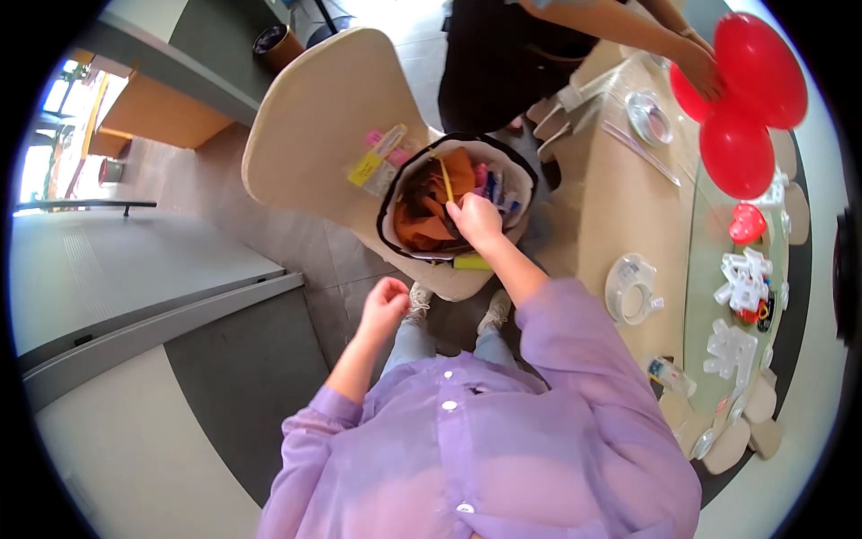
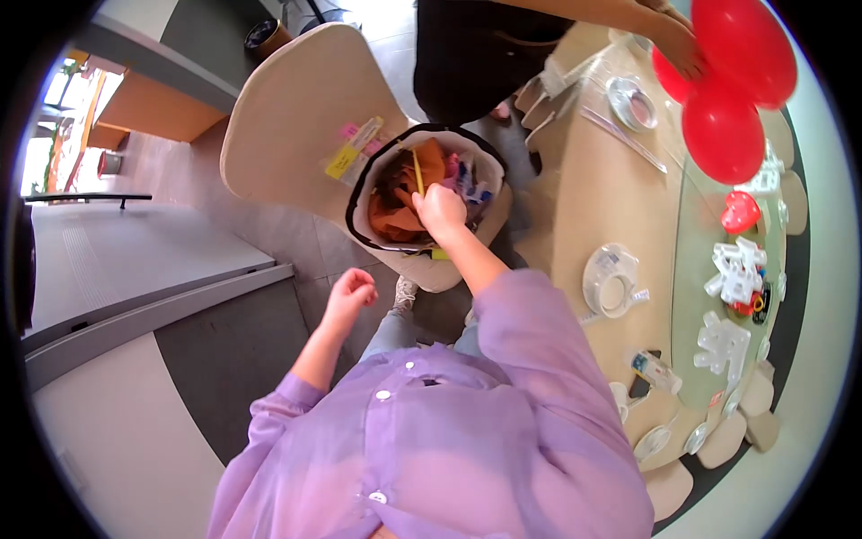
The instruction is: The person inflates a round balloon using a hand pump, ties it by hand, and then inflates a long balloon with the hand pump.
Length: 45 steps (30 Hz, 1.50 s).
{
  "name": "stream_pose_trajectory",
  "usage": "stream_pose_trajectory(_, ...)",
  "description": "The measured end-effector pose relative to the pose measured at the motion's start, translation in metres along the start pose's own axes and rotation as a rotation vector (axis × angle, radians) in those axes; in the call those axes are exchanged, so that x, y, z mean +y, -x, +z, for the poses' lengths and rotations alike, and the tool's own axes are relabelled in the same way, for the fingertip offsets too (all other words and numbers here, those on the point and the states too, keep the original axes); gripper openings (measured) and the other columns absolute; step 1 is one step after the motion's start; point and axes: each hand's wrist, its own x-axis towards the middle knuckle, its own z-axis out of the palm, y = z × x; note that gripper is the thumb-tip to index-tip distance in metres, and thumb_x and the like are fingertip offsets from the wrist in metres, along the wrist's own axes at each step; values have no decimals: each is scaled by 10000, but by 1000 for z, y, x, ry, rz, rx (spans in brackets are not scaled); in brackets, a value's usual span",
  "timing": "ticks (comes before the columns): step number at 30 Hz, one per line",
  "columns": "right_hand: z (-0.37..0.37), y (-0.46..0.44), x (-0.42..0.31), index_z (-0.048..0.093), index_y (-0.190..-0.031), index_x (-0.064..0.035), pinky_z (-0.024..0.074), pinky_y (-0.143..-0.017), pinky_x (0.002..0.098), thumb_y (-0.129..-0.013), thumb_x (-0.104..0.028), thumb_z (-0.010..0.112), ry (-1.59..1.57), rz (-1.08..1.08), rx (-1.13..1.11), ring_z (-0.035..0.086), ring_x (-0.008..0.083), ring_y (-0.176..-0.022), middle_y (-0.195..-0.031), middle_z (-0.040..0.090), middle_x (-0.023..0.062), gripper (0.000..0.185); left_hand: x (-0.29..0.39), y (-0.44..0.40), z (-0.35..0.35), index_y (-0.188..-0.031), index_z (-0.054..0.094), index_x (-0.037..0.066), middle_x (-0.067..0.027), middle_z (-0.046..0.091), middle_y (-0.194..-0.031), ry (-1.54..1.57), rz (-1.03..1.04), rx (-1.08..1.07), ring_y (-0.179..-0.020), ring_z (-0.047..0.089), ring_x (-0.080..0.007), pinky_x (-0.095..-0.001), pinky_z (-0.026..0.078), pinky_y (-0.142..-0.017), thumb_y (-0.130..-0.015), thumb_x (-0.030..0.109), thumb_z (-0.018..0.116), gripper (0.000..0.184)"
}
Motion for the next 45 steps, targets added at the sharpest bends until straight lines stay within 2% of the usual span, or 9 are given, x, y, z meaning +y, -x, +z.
stream_pose_trajectory(8,-27,3,-22,578,-738,5,475,-511,322,-781,-171,562,-393,171,-139,617,219,-570,-666,620,132,181,-3,-1,-19,-893,492,42,-24,545,-704,-23,3,-84,-614,524,-107,-230,432,-566,-762,25,529,137)
stream_pose_trajectory(12,-112,91,-38,541,-766,-48,409,-422,212,-832,-153,519,-765,195,-709,541,87,-480,-617,578,21,126,85,-3,10,-1187,463,94,-116,410,-1264,-716,792,-29,-1182,363,-312,-407,293,-963,-608,111,681,619)
stream_pose_trajectory(14,-144,125,-50,529,-789,-34,403,-413,204,-832,-119,502,-801,141,-896,546,90,-488,-627,579,45,99,104,-2,34,-1165,488,127,-98,464,-1212,-807,1004,-159,-1157,404,-282,-416,282,-971,-617,139,695,586)
stream_pose_trajectory(18,-158,156,-25,511,-772,-28,399,-407,208,-840,-129,479,-1124,160,-785,543,101,-489,-621,566,60,126,46,22,58,-864,578,63,-36,521,-609,-242,407,-554,-596,523,-159,-312,424,-671,-832,136,540,88)
stream_pose_trajectory(22,-98,154,36,486,-742,-43,393,-404,210,-860,-197,439,-1542,320,-334,517,131,-471,-612,550,73,199,-33,58,48,-836,542,50,17,426,-559,13,-115,-481,-494,403,-81,-233,338,-462,-907,186,434,187)
stream_pose_trajectory(26,59,145,118,538,-944,-10,465,-539,284,-840,-178,493,-691,426,-220,583,189,-608,-736,582,124,203,-124,75,40,-832,482,62,35,325,-515,657,-564,-307,-425,275,-71,-223,240,-407,-947,249,352,255)
stream_pose_trajectory(28,117,138,128,525,-1036,-15,458,-716,350,-781,-149,556,-78,-169,87,571,259,-832,-947,567,130,290,-157,72,50,-842,462,72,29,298,-491,632,-600,-187,-395,227,-73,-224,219,-393,-953,300,321,291)
stream_pose_trajectory(32,164,107,117,514,-1034,-31,402,-806,399,-711,-141,595,54,-427,140,505,287,-954,-1021,527,112,351,-202,66,60,-849,472,79,21,277,-471,861,-625,-19,-356,224,-77,-231,206,-365,-949,355,298,341)
stream_pose_trajectory(45,76,182,59,584,-944,-51,486,-679,336,-771,-165,577,-246,-560,-321,602,256,-781,-880,601,114,207,-116,103,59,-871,482,58,22,307,-472,792,-356,-51,-363,230,-77,-220,197,-357,-936,363,332,346)
